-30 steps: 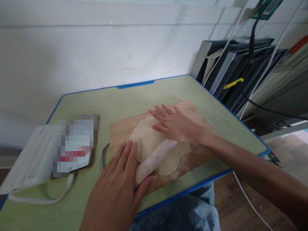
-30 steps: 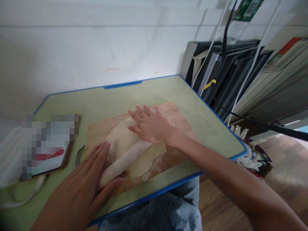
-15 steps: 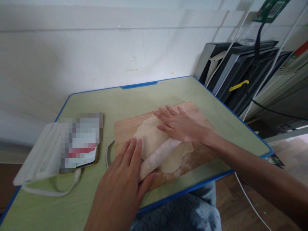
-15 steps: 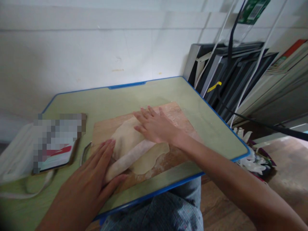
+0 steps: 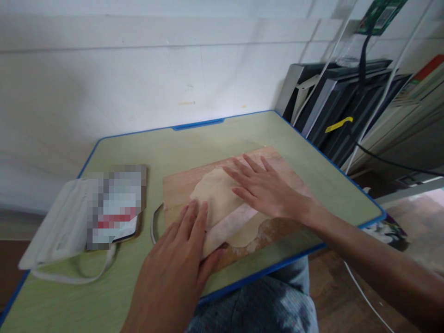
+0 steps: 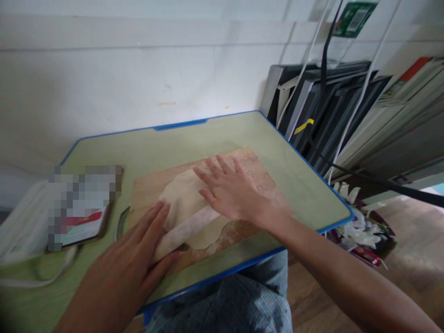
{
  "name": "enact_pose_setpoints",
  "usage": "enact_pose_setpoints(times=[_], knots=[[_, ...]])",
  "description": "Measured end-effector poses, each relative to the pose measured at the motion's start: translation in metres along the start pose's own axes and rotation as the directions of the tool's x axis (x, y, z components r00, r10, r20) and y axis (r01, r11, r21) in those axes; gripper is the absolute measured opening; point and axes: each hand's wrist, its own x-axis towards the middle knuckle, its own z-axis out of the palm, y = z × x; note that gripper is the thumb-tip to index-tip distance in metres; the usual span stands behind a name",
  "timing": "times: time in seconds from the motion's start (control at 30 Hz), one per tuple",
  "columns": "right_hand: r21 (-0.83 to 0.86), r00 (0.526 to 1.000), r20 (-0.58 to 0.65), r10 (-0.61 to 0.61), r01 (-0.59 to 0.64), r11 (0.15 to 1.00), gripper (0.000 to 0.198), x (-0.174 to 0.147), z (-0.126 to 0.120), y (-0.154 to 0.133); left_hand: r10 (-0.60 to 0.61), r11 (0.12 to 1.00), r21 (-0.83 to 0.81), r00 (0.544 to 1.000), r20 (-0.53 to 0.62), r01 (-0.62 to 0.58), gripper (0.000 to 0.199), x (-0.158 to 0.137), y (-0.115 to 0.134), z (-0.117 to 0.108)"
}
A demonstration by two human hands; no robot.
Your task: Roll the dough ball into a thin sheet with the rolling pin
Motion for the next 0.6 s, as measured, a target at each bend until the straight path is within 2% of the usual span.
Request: enact_pose_setpoints(times=[0.1,0.17,0.27,0.37,0.5,0.6], knots=[[-0.013,0.999,-0.049,0.017,-0.018,1.000,0.051,-0.017,0.002,-0.002,0.050,0.999,-0.009,0.999,-0.014,-0.050,0.058,-0.003,0.005,-0.002],[-0.004,0.999,-0.036,0.022,-0.022,1.000,0.051,-0.018,0.002,-0.002,0.058,0.998,-0.007,0.998,-0.033,-0.058,0.059,-0.004,0.005,-0.002],[0.014,0.999,0.040,-0.013,0.012,1.000,0.054,0.001,-0.002,0.002,0.009,1.000,-0.014,1.000,-0.029,-0.009,0.062,-0.001,0.001,0.002],[0.018,0.995,0.080,-0.051,0.050,0.999,0.056,0.017,-0.004,0.005,-0.011,0.999,-0.043,1.000,0.022,0.012,0.069,0.002,-0.004,0.004],[-0.015,0.994,-0.022,-0.103,0.103,0.995,0.052,0.000,0.001,0.004,0.037,0.998,-0.059,0.999,0.006,-0.036,0.066,0.000,0.000,0.000],[-0.022,0.995,-0.086,-0.060,0.058,0.998,0.048,-0.020,0.005,0.002,0.081,0.995,-0.050,0.996,-0.022,-0.082,0.058,-0.005,0.006,-0.003]])
